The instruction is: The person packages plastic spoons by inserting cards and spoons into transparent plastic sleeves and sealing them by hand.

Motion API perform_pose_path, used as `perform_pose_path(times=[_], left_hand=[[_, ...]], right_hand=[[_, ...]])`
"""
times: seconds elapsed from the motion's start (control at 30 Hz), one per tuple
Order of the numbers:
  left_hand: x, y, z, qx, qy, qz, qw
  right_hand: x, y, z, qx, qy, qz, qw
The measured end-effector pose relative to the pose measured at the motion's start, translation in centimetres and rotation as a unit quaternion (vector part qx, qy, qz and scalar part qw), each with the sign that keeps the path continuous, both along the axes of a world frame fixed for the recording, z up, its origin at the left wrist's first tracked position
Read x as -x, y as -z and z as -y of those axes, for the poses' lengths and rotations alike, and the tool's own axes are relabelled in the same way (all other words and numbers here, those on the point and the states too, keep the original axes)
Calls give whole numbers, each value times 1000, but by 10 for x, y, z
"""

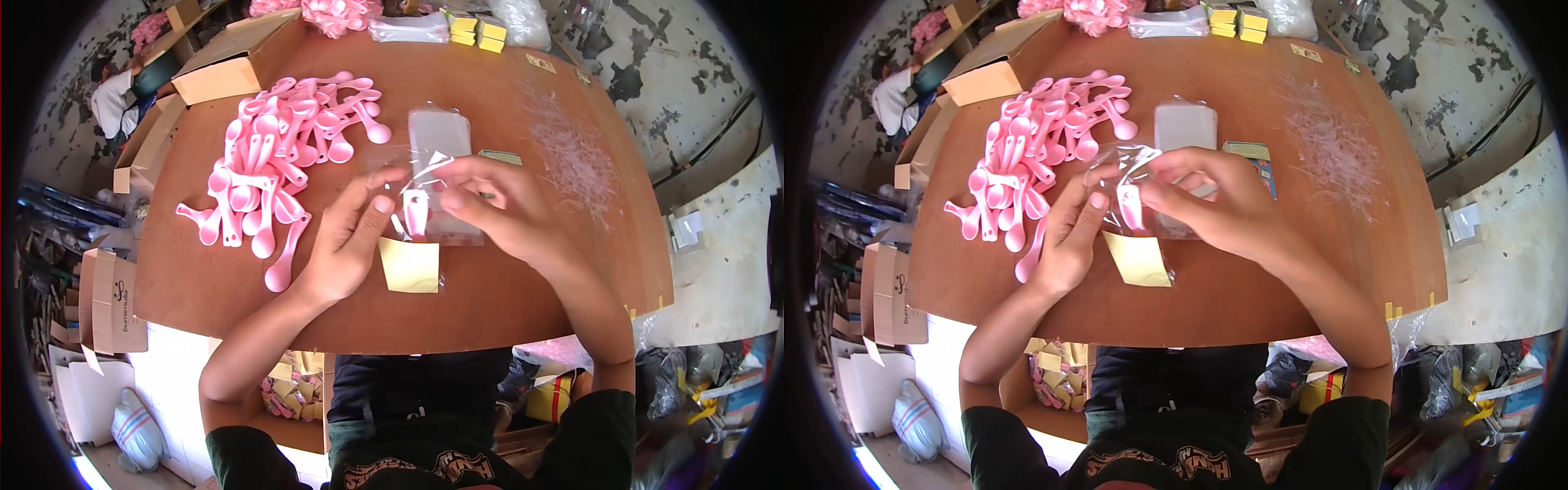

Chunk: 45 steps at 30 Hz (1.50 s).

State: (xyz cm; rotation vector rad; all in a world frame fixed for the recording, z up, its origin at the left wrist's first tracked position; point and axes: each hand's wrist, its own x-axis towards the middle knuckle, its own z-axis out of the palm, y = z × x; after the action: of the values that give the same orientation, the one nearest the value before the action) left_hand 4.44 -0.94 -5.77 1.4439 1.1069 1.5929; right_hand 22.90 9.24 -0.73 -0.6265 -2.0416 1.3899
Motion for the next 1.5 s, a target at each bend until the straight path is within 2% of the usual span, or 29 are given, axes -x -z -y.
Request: perform_pose_path(times=[0.07,0.13,0.17,0.2,0.27,0.3,0.37,0.4,0.43,0.5,0.57,0.6,0.63,0.7,0.73,0.8,0.87,0.93,1.13,1.23,1.43,1.5], left_hand=[[4,0,2,-1,20,-40,999],[5,-6,6,-42,8,-71,997],[12,-2,9,-3,3,-86,996],[14,0,6,-1,-1,-89,996],[14,-1,-5,-152,-46,-78,984],[13,-6,0,-123,-44,-38,991],[17,0,-2,-120,-59,-38,990],[20,0,-4,-117,-72,-42,990],[16,-1,-5,-111,-55,-1,992],[14,0,-5,-99,-58,-18,993],[12,3,-4,-83,-61,-64,993],[11,3,-3,-82,-58,-63,993],[10,3,-2,-72,14,-54,996],[6,2,0,-46,116,-20,992],[3,-4,4,8,155,17,988],[-4,3,3,57,155,39,985],[-4,3,-1,69,145,27,987],[-3,5,-3,80,134,14,988],[-3,9,-6,90,104,31,990],[-4,10,-7,90,120,110,982],[-2,12,-7,123,105,83,983],[-2,12,-6,123,108,81,983]], right_hand=[[16,-8,1,18,-7,6,1000],[24,-30,6,-65,22,-54,996],[27,-36,2,-154,40,-89,983],[31,-45,1,-191,50,-178,964],[30,-63,-12,-354,86,-241,900],[32,-63,-22,-354,83,-240,900],[36,-58,-38,-380,65,-148,911],[34,-56,-39,-383,66,-149,909],[31,-53,-36,-374,71,-167,909],[28,-48,-23,-362,70,-182,911],[22,-43,1,-105,53,-131,984],[19,-40,6,-104,55,-130,985],[17,-38,10,-36,62,-78,994],[13,-29,13,74,70,-22,995],[12,-24,11,73,71,-22,995],[10,-18,9,159,52,-28,985],[6,-13,7,170,72,-17,983],[-4,-1,-4,232,29,-53,971],[-13,30,-3,175,-2,-21,984],[-13,30,1,171,33,-24,984],[-13,40,1,123,45,-55,990],[-11,44,2,109,43,-107,987]])
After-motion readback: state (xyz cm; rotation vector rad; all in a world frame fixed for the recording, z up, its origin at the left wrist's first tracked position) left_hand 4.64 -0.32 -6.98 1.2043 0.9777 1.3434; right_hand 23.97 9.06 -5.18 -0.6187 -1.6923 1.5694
